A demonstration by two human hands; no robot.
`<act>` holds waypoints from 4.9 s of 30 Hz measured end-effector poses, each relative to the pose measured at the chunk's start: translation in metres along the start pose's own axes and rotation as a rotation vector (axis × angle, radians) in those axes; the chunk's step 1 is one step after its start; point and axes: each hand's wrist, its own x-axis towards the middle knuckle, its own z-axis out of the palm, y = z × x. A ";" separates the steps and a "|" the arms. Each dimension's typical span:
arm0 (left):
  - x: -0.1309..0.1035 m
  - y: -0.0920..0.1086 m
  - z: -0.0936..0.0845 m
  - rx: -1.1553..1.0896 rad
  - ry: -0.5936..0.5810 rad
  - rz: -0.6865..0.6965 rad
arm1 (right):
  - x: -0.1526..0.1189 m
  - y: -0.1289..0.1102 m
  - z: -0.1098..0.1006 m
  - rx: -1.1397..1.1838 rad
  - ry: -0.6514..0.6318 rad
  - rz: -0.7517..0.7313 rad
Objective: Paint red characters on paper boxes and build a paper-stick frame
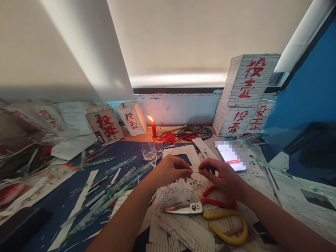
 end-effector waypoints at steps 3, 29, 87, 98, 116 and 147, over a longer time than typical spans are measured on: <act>-0.002 -0.001 -0.004 0.066 -0.055 -0.023 | -0.002 0.001 0.005 -0.054 -0.076 -0.028; 0.003 -0.023 -0.005 0.290 -0.031 -0.129 | -0.001 0.003 0.024 -0.226 -0.206 -0.179; 0.002 -0.016 -0.003 0.254 -0.030 -0.151 | -0.001 0.005 0.016 -0.181 -0.209 -0.067; -0.007 -0.008 -0.019 0.354 -0.029 -0.239 | 0.000 0.001 0.015 -0.170 -0.201 -0.091; -0.021 0.002 -0.007 0.651 -0.063 -0.147 | -0.001 0.003 0.017 -0.174 -0.215 -0.058; -0.021 -0.003 -0.005 0.582 -0.050 -0.179 | -0.002 0.002 0.017 -0.156 -0.233 -0.077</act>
